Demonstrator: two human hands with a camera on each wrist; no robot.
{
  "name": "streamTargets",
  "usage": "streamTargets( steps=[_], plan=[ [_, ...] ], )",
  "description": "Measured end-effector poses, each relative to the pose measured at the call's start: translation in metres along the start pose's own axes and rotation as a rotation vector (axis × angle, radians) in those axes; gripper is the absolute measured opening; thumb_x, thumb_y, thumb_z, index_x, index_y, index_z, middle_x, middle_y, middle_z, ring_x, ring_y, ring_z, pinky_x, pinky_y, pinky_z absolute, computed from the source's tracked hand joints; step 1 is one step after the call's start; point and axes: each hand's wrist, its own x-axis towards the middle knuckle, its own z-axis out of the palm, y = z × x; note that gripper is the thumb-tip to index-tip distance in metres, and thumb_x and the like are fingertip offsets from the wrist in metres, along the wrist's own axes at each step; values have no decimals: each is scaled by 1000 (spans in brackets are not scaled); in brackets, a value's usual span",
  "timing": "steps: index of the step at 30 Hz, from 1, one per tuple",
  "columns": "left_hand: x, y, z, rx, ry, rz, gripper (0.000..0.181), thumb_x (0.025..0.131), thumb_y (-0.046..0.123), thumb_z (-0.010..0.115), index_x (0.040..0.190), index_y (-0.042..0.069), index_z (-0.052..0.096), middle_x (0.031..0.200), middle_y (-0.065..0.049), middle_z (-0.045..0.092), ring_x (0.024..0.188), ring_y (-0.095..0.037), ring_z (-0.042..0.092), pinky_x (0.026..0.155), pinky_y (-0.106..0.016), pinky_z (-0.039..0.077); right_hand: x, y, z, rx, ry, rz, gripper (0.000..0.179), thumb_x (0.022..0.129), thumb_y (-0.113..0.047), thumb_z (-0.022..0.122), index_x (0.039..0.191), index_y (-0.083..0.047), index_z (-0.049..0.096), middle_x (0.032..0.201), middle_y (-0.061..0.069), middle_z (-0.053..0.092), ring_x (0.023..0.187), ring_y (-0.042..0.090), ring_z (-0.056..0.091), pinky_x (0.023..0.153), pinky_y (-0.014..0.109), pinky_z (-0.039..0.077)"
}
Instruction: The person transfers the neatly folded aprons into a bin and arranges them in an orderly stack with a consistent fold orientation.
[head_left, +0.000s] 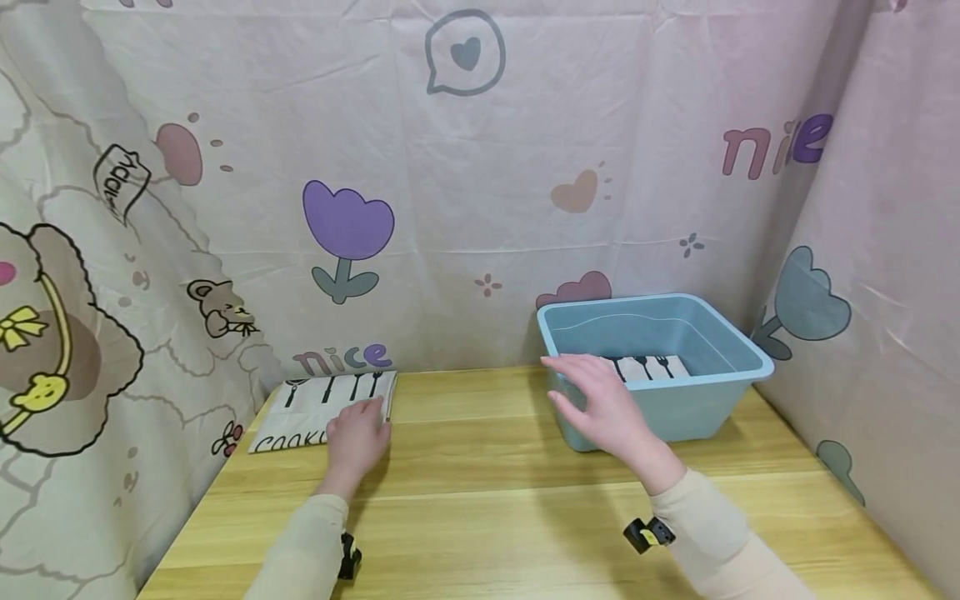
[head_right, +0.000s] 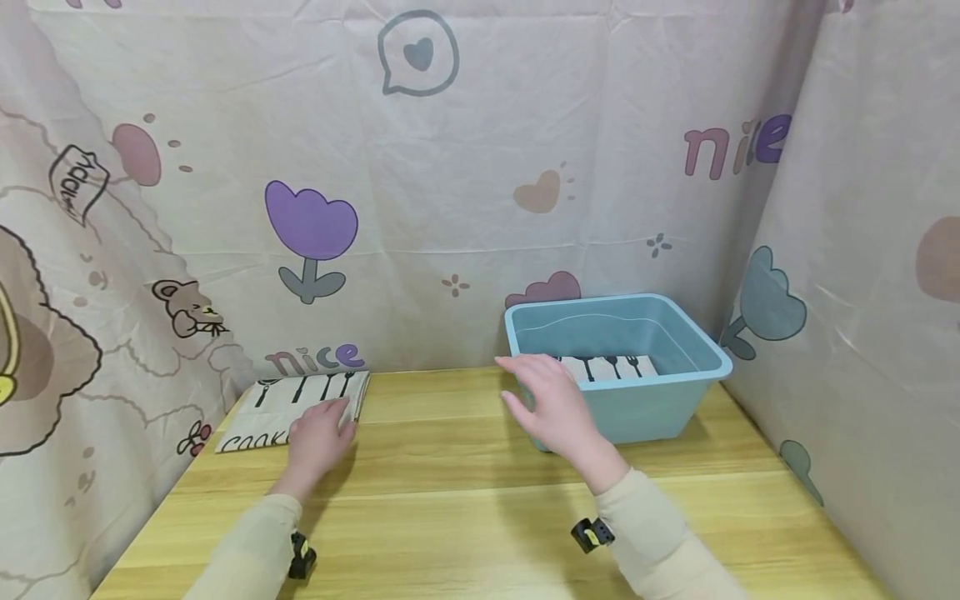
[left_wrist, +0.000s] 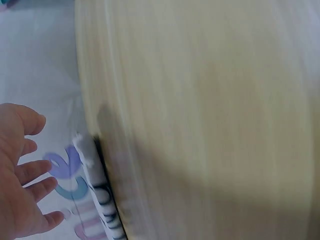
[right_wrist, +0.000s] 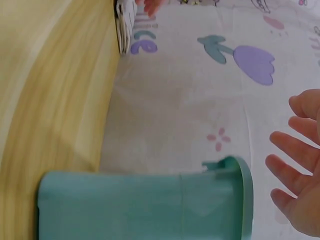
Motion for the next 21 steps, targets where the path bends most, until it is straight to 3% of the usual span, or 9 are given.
streamTargets(
  steps=[13,21],
  plan=[
    [1,-38,-3,16,-91,-40,50,93,21,64,137,0,55,139,-31,48,124,-51,45,95,-71,34,-6,-17,25,-11,8,-97,49,80,-9,77,127,-2,64,124,11,66,117,35,58,101,55,42],
    [1,-42,-3,10,-165,-54,46,94,21,62,134,1,58,140,-29,48,125,-50,44,95,-70,35,-14,-23,38,15,-32,-73,47,83,-13,75,128,-5,63,127,11,65,118,33,57,101,52,43]
  ],
)
